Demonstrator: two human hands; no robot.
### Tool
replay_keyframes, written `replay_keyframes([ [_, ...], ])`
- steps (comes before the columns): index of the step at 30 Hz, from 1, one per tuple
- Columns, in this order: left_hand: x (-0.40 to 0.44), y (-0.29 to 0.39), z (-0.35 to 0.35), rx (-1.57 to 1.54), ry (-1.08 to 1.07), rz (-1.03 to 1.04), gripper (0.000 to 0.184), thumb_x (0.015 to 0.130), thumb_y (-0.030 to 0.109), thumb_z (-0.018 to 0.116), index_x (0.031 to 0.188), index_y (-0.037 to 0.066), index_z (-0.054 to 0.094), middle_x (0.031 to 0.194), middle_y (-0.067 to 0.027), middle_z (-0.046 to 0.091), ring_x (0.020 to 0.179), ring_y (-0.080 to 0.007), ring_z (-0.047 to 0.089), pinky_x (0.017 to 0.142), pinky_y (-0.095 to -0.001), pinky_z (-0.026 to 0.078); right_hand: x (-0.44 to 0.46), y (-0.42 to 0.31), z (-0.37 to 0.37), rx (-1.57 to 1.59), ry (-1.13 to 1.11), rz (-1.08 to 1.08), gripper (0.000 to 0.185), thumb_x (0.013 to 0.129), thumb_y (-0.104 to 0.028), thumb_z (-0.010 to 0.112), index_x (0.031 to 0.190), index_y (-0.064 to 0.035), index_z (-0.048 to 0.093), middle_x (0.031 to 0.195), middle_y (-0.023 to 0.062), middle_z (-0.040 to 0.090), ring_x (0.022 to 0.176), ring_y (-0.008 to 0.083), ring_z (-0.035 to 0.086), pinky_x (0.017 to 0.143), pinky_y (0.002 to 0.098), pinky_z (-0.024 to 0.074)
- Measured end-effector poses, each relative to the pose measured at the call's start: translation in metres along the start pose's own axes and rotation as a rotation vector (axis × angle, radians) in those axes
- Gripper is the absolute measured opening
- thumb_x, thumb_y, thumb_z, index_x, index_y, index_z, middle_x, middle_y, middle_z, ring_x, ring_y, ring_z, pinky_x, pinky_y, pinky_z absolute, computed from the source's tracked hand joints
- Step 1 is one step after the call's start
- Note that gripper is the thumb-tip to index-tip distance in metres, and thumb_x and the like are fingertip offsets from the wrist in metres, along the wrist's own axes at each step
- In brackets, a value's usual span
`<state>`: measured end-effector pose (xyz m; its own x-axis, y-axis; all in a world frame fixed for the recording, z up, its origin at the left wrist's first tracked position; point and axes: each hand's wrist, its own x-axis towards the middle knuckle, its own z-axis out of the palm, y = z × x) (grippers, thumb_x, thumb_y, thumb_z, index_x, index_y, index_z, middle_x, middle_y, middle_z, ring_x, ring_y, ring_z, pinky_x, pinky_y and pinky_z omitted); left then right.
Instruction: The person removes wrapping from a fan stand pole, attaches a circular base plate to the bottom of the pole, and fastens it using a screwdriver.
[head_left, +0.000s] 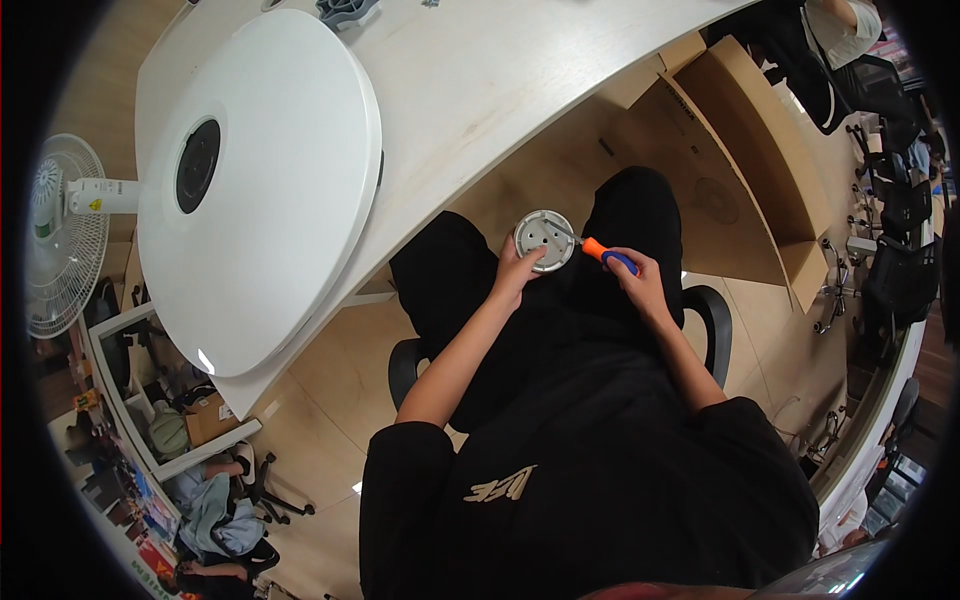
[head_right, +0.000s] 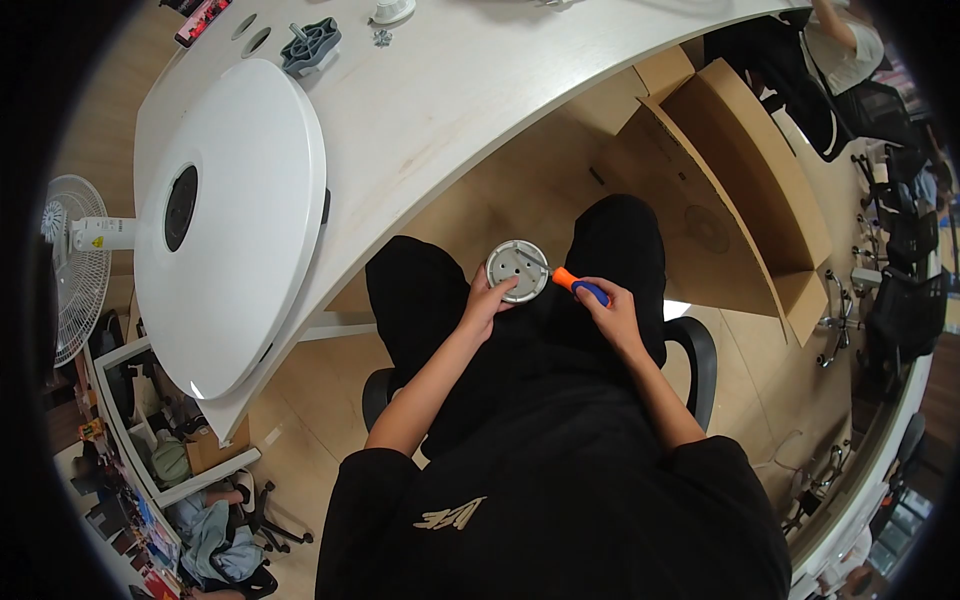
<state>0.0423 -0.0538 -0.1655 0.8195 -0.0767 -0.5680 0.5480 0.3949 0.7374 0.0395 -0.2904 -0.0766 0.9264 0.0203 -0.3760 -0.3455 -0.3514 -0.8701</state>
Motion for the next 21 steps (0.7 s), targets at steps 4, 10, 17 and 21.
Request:
replay_keyframes([
  [4,0.001,-0.001,0.0,-0.01,0.001,-0.005,0.049,0.093,0.01,0.069,0.137,0.012,0.047,0.128,-0.0076,0.06,0.115,-0.0204,0.065,0.087,-0.0399,0.061,-0.001,-0.003,0.001,-0.062,0.0,-0.034,0.03,0.093,-0.022,0.07,0.11,0.0034,0.073,0.084,0.0076,0.074,0.082,0.0119,0.069,0.077,0.0265,0.0524],
  [10,-0.001,0.0,0.001,-0.006,0.013,-0.003,0.049,0.093,0.009,0.069,0.138,0.012,0.047,0.128,-0.0078,0.06,0.115,-0.0209,0.065,0.087,-0.0404,0.061,0.0,-0.001,-0.001,0.027,-0.013,0.034,0.031,0.094,-0.024,0.069,0.111,0.0023,0.073,0.081,0.0056,0.072,0.066,0.0068,0.061,0.061,0.0222,0.0465],
  [17,0.001,-0.002,0.001,-0.005,0.017,-0.013,0.05,0.092,0.009,0.069,0.138,0.012,0.047,0.129,-0.0083,0.059,0.117,-0.0215,0.064,0.087,-0.041,0.061,0.001,-0.007,-0.007,0.203,-0.06,0.219,0.032,0.096,-0.026,0.065,0.112,0.0008,0.071,0.08,0.004,0.069,0.048,0.0023,0.04,0.044,0.0205,0.0277],
  [21,0.001,-0.001,0.001,-0.007,0.017,-0.013,0.051,0.092,0.009,0.069,0.138,0.011,0.047,0.13,-0.0085,0.059,0.117,-0.0217,0.063,0.088,-0.041,0.061,0.004,-0.005,-0.011,0.307,-0.107,0.309,0.029,0.096,-0.026,0.063,0.104,0.0009,0.07,0.079,0.0039,0.067,0.045,0.0027,0.035,0.042,0.0214,0.0229],
])
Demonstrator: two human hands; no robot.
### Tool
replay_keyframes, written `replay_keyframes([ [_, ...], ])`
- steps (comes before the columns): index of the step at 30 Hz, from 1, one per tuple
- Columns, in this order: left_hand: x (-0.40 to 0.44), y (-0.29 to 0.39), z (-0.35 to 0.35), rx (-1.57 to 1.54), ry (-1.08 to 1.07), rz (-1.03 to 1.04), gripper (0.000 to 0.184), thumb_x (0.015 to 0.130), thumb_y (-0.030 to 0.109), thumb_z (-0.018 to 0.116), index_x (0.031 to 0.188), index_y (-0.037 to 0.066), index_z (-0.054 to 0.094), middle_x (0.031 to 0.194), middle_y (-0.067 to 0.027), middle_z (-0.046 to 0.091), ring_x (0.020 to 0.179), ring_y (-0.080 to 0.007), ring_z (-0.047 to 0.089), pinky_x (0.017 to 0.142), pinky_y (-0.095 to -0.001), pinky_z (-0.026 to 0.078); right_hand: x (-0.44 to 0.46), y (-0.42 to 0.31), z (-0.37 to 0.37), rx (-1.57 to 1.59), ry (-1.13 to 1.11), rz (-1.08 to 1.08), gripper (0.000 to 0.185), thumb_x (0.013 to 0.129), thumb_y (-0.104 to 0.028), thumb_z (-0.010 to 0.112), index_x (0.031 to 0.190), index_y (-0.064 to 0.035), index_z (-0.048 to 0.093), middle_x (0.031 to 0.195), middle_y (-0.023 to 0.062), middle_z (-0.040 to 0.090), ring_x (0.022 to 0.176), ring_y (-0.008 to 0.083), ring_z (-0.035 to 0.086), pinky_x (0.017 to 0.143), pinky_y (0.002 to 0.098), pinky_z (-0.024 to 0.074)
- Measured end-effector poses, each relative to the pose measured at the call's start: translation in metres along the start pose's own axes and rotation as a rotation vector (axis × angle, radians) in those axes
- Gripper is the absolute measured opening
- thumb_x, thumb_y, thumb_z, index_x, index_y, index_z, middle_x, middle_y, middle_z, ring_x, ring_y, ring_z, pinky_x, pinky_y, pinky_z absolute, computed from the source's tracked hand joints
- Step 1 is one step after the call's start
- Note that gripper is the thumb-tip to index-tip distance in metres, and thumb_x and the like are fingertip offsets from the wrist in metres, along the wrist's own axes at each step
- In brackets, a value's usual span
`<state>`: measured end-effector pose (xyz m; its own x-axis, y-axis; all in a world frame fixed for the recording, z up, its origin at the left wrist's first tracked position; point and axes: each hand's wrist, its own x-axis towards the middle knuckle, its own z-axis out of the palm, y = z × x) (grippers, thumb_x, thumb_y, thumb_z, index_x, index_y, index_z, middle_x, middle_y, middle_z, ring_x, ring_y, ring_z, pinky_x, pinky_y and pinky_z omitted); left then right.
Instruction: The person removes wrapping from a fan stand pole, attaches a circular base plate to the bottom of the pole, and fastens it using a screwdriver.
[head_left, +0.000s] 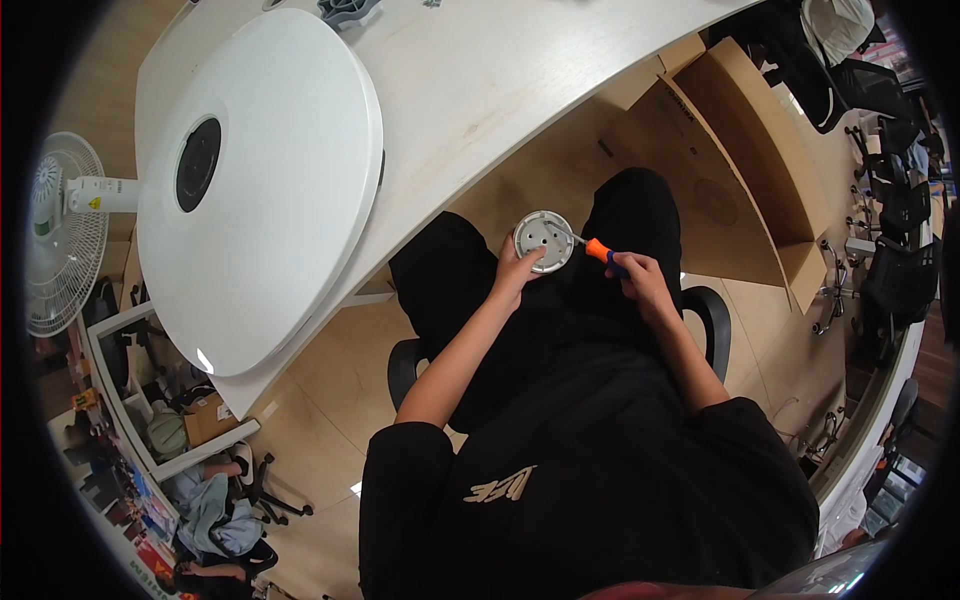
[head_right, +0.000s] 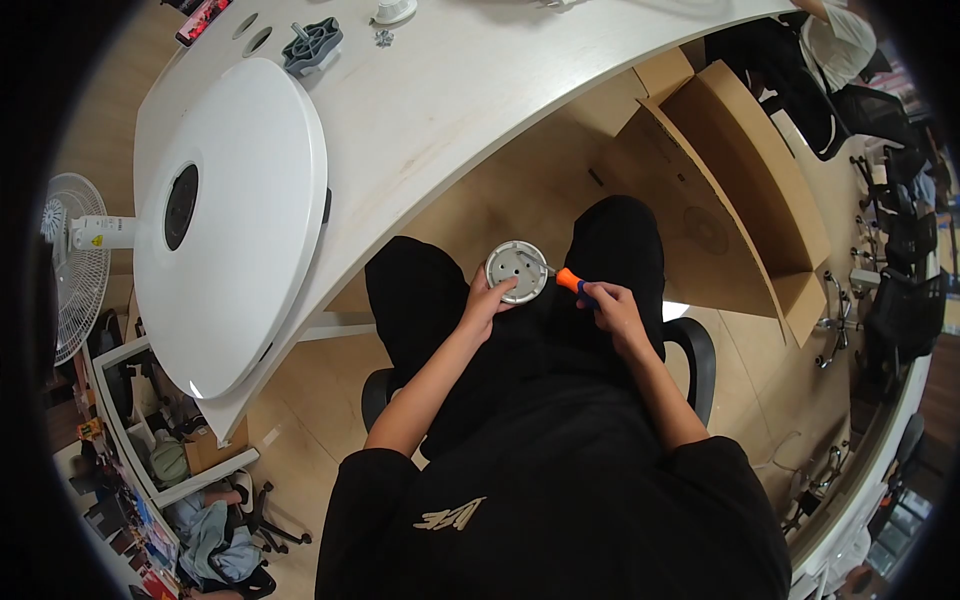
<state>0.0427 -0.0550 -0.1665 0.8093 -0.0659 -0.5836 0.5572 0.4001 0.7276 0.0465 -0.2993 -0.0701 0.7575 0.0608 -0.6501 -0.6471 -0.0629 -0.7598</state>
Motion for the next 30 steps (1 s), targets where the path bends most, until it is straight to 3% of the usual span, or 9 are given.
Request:
replay_keyframes([
  [6,-0.001,0.0,0.0,0.005,-0.008,0.003,0.051,0.092,0.01,0.069,0.138,0.011,0.046,0.129,-0.0086,0.059,0.116,-0.0216,0.063,0.088,-0.041,0.061,-0.006,-0.004,0.0,0.086,-0.026,0.082,0.029,0.096,-0.028,0.064,0.088,-0.0006,0.068,0.069,0.0007,0.062,0.041,0.003,0.032,0.04,0.0225,0.0206],
  [9,-0.001,0.0,0.0,-0.008,-0.012,0.008,0.051,0.092,0.01,0.069,0.138,0.011,0.046,0.129,-0.0086,0.059,0.116,-0.0216,0.063,0.088,-0.041,0.061,-0.008,-0.005,0.003,0.088,-0.032,0.087,0.032,0.097,-0.03,0.063,0.086,-0.0004,0.066,0.055,-0.0063,0.042,0.04,0.0029,0.027,0.041,0.0237,0.0186],
  [12,0.0,-0.001,0.0,-0.019,-0.018,0.021,0.051,0.092,0.01,0.069,0.138,0.01,0.047,0.129,-0.0086,0.059,0.116,-0.0218,0.063,0.087,-0.0411,0.061,-0.01,-0.008,0.007,0.099,-0.009,0.071,0.032,0.097,-0.031,0.062,0.084,-0.0014,0.065,0.055,-0.0062,0.042,0.04,0.003,0.027,0.04,0.024,0.018],
  [15,0.001,-0.001,-0.001,-0.007,-0.015,0.01,0.051,0.092,0.009,0.069,0.138,0.01,0.047,0.129,-0.0089,0.059,0.116,-0.022,0.063,0.087,-0.0412,0.062,-0.008,-0.004,0.004,0.116,-0.003,0.101,0.031,0.097,-0.03,0.062,0.084,-0.0022,0.064,0.057,-0.0048,0.047,0.04,0.0033,0.027,0.04,0.0238,0.0188],
  [18,-0.001,0.001,0.0,-0.01,-0.018,0.016,0.051,0.092,0.009,0.069,0.137,0.01,0.047,0.13,-0.0091,0.059,0.117,-0.0222,0.063,0.086,-0.0412,0.062,-0.004,0.001,-0.004,0.152,-0.036,0.117,0.029,0.096,-0.029,0.063,0.09,-0.0006,0.064,0.072,0.0035,0.064,0.041,0.0037,0.032,0.04,0.0227,0.0219],
  [21,0.0,0.0,0.0,-0.007,-0.012,0.016,0.05,0.092,0.009,0.069,0.137,0.01,0.047,0.13,-0.009,0.058,0.118,-0.0223,0.063,0.086,-0.0411,0.062,-0.004,0.002,-0.001,0.139,-0.032,0.084,0.029,0.097,-0.029,0.061,0.09,-0.0016,0.063,0.069,0.0008,0.061,0.041,0.0034,0.031,0.039,0.0227,0.0211],
  [27,0.001,-0.002,-0.001,-0.007,-0.012,0.023,0.05,0.092,0.01,0.069,0.137,0.011,0.047,0.13,-0.0081,0.059,0.118,-0.0212,0.063,0.086,-0.0405,0.062,-0.008,-0.01,0.007,0.067,0.024,-0.004,0.024,0.096,-0.026,0.064,0.097,-0.0025,0.066,0.079,0.0063,0.069,0.042,0.0023,0.034,0.04,0.021,0.0215],
  [30,0.002,-0.002,-0.002,-0.004,-0.018,0.017,0.05,0.092,0.01,0.069,0.138,0.012,0.047,0.129,-0.0073,0.06,0.116,-0.0204,0.064,0.085,-0.0397,0.062,-0.008,-0.018,0.008,-0.054,0.067,-0.07,0.022,0.094,-0.024,0.069,0.1,-0.0033,0.066,0.08,0.0063,0.07,0.047,0.0041,0.047,0.043,0.0214,0.0329],
])
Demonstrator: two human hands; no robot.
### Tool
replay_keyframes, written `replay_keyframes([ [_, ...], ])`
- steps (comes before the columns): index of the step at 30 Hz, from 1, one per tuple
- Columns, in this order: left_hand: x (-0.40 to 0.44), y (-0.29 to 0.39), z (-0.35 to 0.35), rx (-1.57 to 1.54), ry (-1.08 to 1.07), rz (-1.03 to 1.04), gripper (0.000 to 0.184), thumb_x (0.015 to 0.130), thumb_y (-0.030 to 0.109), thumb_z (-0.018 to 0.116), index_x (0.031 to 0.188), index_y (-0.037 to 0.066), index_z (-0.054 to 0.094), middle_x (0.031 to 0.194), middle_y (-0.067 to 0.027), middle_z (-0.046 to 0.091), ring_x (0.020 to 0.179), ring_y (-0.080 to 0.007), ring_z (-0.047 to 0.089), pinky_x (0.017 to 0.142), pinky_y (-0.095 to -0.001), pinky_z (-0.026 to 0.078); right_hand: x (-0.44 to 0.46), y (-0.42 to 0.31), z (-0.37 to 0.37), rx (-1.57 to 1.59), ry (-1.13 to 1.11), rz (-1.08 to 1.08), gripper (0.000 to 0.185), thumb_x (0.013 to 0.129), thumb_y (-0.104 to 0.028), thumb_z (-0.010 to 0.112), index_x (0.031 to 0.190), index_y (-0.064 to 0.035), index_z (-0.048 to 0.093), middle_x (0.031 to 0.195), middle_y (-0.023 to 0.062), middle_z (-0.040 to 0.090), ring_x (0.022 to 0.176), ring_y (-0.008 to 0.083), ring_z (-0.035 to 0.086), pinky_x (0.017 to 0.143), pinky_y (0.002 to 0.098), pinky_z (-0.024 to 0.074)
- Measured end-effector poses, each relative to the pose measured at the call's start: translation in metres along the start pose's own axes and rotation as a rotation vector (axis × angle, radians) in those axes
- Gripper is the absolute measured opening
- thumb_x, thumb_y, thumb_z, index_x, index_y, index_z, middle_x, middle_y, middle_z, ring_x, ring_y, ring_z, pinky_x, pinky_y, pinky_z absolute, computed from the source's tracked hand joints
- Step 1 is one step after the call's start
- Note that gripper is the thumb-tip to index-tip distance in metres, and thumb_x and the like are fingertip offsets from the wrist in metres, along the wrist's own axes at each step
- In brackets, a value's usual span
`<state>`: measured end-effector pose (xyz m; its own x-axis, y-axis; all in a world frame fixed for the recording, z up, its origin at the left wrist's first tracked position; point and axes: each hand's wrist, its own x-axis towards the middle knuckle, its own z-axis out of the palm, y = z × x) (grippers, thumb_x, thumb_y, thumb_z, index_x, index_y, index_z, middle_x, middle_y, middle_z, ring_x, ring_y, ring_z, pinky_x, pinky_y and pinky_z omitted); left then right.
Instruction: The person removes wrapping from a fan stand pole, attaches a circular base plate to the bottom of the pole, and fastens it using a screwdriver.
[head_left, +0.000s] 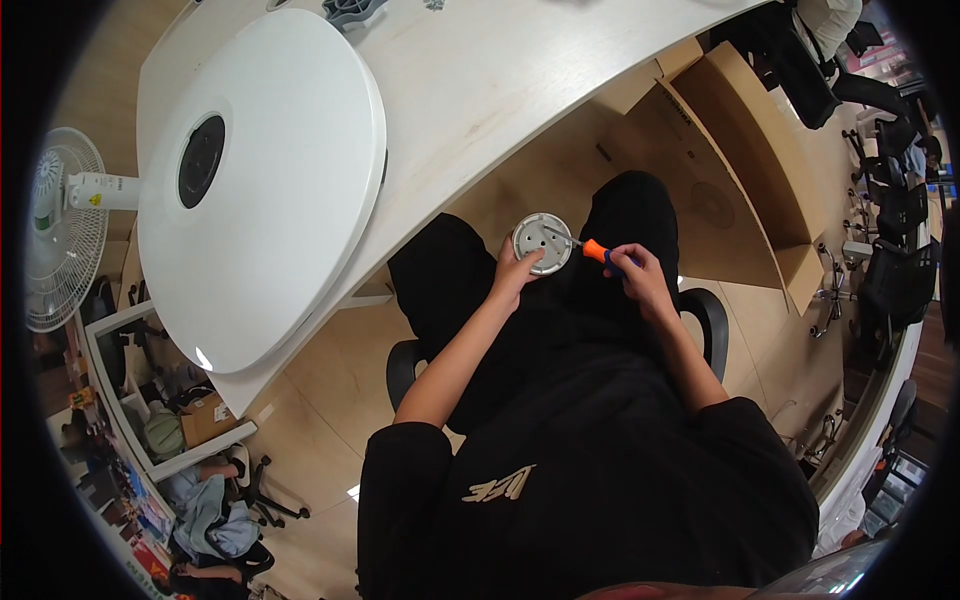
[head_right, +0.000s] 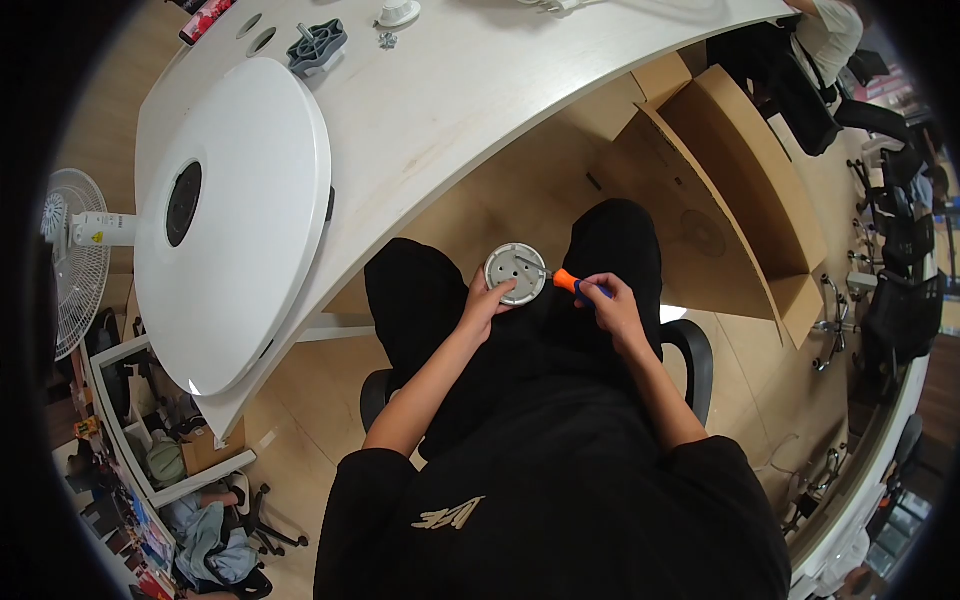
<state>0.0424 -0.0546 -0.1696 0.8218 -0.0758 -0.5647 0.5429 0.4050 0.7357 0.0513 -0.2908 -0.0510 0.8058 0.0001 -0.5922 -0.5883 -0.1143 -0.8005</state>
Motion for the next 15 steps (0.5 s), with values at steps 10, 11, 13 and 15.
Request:
replay_keyframes([
  [10,0.001,0.0,0.0,0.023,0.004,0.007,0.053,0.092,0.012,0.07,0.139,0.012,0.046,0.129,-0.0076,0.06,0.115,-0.0209,0.065,0.083,-0.039,0.063,-0.011,-0.045,0.022,-0.572,0.129,-0.488,0.03,0.083,-0.021,0.078,0.099,0.0017,0.067,0.077,0.0148,0.072,0.07,0.0204,0.07,0.065,0.0311,0.0531],
  [11,0.001,0.0,0.0,0.013,-0.006,0.013,0.053,0.092,0.012,0.07,0.139,0.012,0.046,0.129,-0.008,0.06,0.115,-0.0212,0.064,0.083,-0.039,0.063,-0.01,-0.047,0.023,-0.588,0.135,-0.526,0.029,0.082,-0.02,0.078,0.098,0.0018,0.067,0.077,0.0155,0.071,0.07,0.0222,0.07,0.065,0.0317,0.053],
  [13,-0.001,0.002,0.0,0.001,-0.02,0.022,0.054,0.092,0.012,0.07,0.14,0.011,0.045,0.13,-0.0091,0.059,0.116,-0.0218,0.064,0.082,-0.0391,0.064,-0.011,-0.054,0.026,-0.625,0.142,-0.565,0.029,0.081,-0.019,0.078,0.097,0.0018,0.068,0.077,0.0165,0.07,0.069,0.0254,0.07,0.065,0.0329,0.053],
  [15,-0.002,0.003,0.001,-0.001,-0.025,0.028,0.055,0.092,0.012,0.07,0.14,0.01,0.044,0.13,-0.0102,0.059,0.116,-0.0224,0.064,0.082,-0.0392,0.064,-0.014,-0.063,0.03,-0.666,0.144,-0.569,0.028,0.08,-0.019,0.078,0.096,0.0016,0.068,0.078,0.0172,0.07,0.07,0.0285,0.069,0.066,0.0341,0.0533],
])
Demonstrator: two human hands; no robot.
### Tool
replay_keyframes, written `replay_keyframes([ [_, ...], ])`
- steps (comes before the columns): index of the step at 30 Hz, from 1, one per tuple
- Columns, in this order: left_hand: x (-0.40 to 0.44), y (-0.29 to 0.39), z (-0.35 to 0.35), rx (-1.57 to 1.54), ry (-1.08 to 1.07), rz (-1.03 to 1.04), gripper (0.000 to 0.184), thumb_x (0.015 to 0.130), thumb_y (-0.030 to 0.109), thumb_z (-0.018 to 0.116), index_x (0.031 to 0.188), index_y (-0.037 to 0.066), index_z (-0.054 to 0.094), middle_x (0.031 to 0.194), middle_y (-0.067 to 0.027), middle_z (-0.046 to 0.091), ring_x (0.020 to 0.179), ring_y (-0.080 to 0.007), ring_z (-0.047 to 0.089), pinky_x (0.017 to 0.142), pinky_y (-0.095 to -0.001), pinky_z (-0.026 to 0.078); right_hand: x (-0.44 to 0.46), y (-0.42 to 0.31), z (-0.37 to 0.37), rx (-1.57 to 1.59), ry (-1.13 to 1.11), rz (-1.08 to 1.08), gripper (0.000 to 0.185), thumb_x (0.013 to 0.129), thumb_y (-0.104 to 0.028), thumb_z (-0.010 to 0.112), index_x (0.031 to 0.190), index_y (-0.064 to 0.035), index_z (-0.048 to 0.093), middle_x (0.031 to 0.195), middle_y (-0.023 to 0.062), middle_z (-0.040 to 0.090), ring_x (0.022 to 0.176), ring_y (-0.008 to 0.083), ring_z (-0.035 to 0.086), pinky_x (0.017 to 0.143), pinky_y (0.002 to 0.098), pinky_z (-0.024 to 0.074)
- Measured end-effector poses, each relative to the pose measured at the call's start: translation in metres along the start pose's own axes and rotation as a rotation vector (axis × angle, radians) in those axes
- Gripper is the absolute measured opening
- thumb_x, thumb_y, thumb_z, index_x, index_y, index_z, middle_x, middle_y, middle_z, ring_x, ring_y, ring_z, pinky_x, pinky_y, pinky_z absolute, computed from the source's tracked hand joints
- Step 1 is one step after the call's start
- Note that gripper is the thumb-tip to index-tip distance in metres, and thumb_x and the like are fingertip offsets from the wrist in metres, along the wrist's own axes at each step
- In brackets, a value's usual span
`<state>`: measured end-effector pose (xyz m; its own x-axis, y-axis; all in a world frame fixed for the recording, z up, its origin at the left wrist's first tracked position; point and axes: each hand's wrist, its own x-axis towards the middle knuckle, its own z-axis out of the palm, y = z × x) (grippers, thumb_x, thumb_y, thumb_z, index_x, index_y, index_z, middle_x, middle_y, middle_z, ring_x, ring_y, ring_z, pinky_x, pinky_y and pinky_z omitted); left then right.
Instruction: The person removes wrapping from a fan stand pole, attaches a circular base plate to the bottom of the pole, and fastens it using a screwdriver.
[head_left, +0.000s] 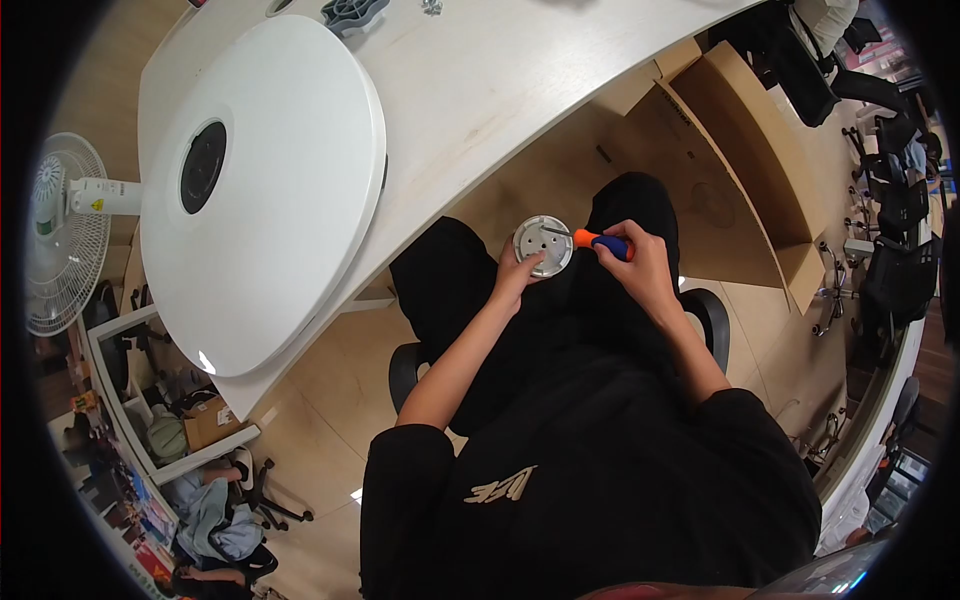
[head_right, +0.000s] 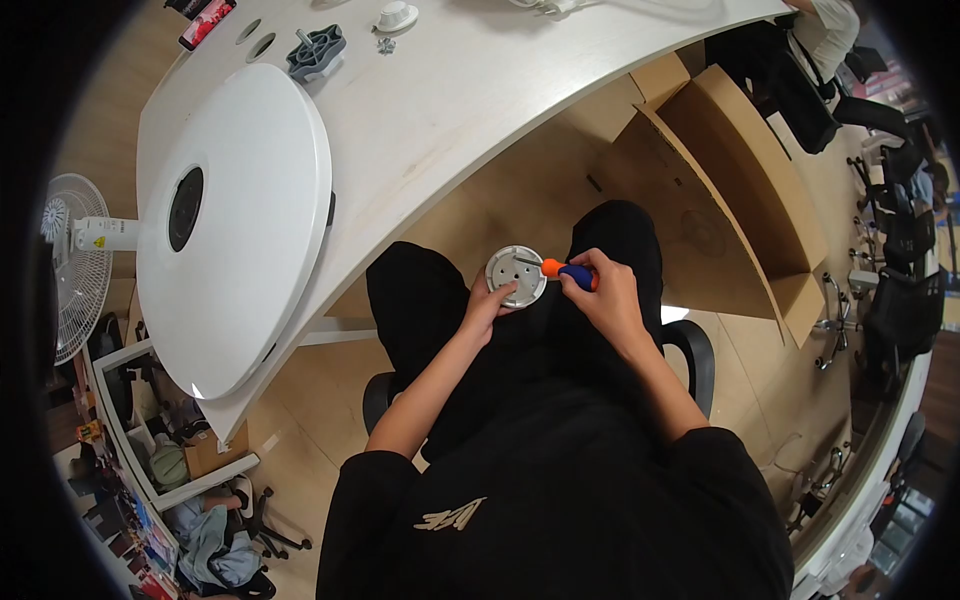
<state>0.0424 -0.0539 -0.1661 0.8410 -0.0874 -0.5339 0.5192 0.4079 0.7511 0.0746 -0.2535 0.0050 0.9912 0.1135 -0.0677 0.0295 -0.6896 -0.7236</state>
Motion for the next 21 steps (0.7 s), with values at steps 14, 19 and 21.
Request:
replay_keyframes([
  [14,0.0001,0.0004,0.0001,-0.004,-0.002,-0.003,0.056,0.092,0.012,0.07,0.141,0.01,0.043,0.13,-0.0104,0.059,0.115,-0.022,0.065,0.08,-0.0382,0.064,0.0062,0.0,-0.0021,-0.043,0.044,-0.049,0.028,0.081,-0.017,0.078,0.1,0.0014,0.07,0.075,0.0145,0.068,0.065,0.0232,0.065,0.064,0.0322,0.0516],
  [19,0.0002,0.0011,0.0003,0.011,0.004,-0.012,0.054,0.092,0.011,0.07,0.14,0.01,0.044,0.131,-0.0101,0.058,0.116,-0.0219,0.064,0.082,-0.0382,0.064,0.0059,-0.0003,-0.0007,-0.053,0.041,-0.066,0.028,0.08,-0.017,0.077,0.1,0.0014,0.07,0.075,0.0147,0.067,0.065,0.0235,0.065,0.064,0.0322,0.0517],
  [21,-0.0002,0.0024,0.001,0.017,0.007,-0.019,0.054,0.092,0.011,0.07,0.14,0.01,0.044,0.131,-0.01,0.058,0.116,-0.022,0.064,0.082,-0.0382,0.064,0.0059,-0.0011,-0.0008,-0.063,0.042,-0.077,0.029,0.08,-0.017,0.078,0.1,0.0013,0.07,0.075,0.0147,0.067,0.065,0.0235,0.065,0.064,0.0321,0.0517],
])
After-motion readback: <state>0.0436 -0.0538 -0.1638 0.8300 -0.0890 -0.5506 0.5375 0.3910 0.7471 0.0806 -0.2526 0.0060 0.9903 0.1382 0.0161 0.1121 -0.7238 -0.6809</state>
